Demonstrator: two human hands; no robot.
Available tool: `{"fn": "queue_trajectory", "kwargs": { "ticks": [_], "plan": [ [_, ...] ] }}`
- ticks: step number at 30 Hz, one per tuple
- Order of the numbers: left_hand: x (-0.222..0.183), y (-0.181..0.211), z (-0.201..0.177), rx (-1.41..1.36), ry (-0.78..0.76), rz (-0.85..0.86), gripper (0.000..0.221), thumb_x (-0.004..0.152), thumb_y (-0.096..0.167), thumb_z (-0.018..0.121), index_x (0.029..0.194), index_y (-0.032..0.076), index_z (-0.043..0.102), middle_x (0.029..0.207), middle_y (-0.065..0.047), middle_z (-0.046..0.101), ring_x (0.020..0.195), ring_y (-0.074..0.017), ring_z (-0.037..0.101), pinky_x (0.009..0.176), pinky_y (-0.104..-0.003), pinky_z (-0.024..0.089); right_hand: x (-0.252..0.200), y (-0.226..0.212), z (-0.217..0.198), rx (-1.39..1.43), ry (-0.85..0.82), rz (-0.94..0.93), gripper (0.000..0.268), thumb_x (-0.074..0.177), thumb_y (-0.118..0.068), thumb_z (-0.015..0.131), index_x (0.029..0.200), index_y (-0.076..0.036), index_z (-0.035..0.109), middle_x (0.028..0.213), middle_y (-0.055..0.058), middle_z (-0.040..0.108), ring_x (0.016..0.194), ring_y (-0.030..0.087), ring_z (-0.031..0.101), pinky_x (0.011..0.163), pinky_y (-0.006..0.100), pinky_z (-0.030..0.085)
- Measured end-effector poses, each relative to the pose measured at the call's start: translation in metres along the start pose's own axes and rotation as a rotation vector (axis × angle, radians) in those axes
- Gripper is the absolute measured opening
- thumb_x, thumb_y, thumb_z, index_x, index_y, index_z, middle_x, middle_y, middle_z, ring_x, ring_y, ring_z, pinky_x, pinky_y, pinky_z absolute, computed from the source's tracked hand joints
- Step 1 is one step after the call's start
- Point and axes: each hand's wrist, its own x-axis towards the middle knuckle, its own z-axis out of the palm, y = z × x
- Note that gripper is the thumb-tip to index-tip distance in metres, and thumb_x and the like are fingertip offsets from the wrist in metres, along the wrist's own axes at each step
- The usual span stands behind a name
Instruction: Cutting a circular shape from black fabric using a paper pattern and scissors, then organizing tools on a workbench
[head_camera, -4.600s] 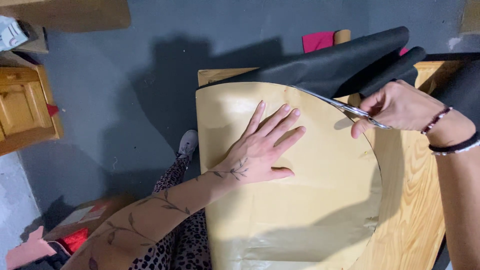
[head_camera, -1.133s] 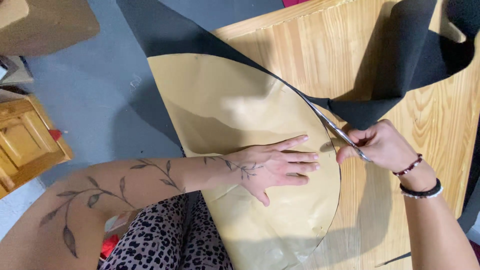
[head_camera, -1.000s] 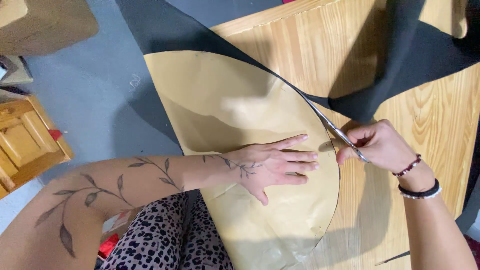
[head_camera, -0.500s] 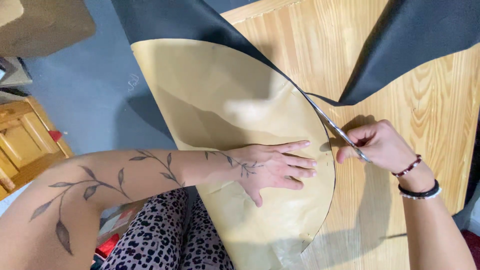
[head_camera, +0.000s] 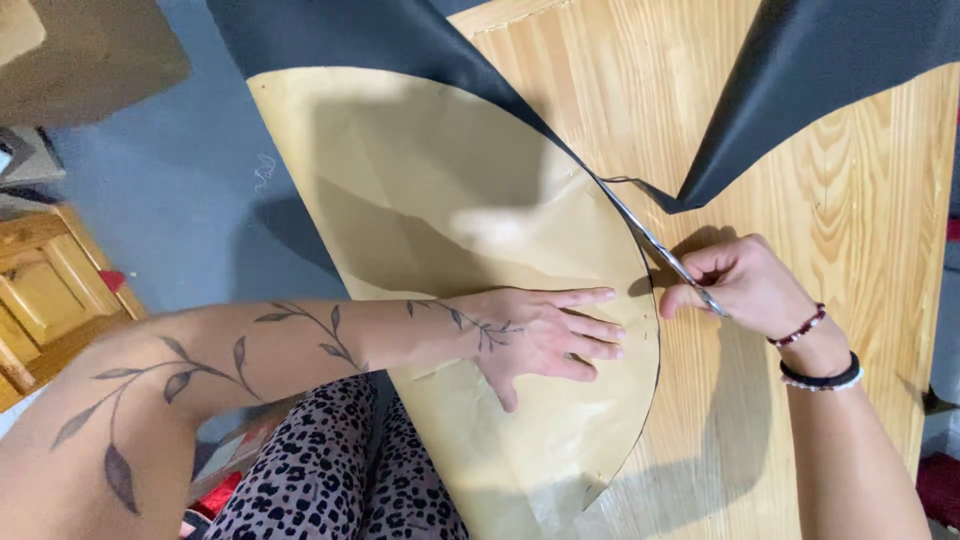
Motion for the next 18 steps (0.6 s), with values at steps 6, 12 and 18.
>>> {"fn": "queue_trajectory", "kwargs": {
  "ticks": [6, 12, 18],
  "plan": [
    [-0.019, 0.023, -0.077, 0.100, 0.824, -0.834, 0.046, 0.067, 0.042, 0.079, 0.099, 0.012, 0.066, 0.105, -0.015, 0.064, 0.094, -0.0373, 0.060, 0.086, -0.052, 0.045, -0.004, 0.021, 0.003, -0.016, -0.021, 0.041, 0.020, 0.078, -0.027, 0.079, 0.063, -0.016, 0.085, 0.058, -0.005, 0.059, 0.053, 0.008, 0.040, 0.052, 0.023, 0.030],
    [-0.044, 0.016, -0.063, 0.420, 0.396, -1.393, 0.100, 0.089, 0.081, 0.067, 0.160, 0.021, 0.033, 0.163, -0.025, 0.018, 0.150, -0.0503, 0.013, 0.115, -0.079, 0.009, 0.000, 0.004, 0.009, 0.034, 0.007, 0.107, 0.014, 0.067, -0.014, 0.087, 0.055, -0.011, 0.080, 0.049, -0.001, 0.052, 0.051, 0.010, 0.043, 0.050, 0.024, 0.033],
    [-0.045, 0.018, -0.064, 0.454, 0.444, -1.324, 0.105, 0.084, 0.080, 0.067, 0.156, 0.010, 0.038, 0.160, -0.027, 0.027, 0.149, -0.0492, 0.022, 0.114, -0.078, 0.013, 0.013, 0.002, 0.005, 0.059, -0.033, 0.212, 0.046, 0.064, -0.012, 0.088, 0.048, -0.010, 0.045, 0.055, -0.003, 0.031, 0.054, 0.009, 0.027, 0.049, 0.029, 0.018]
  ]
}}
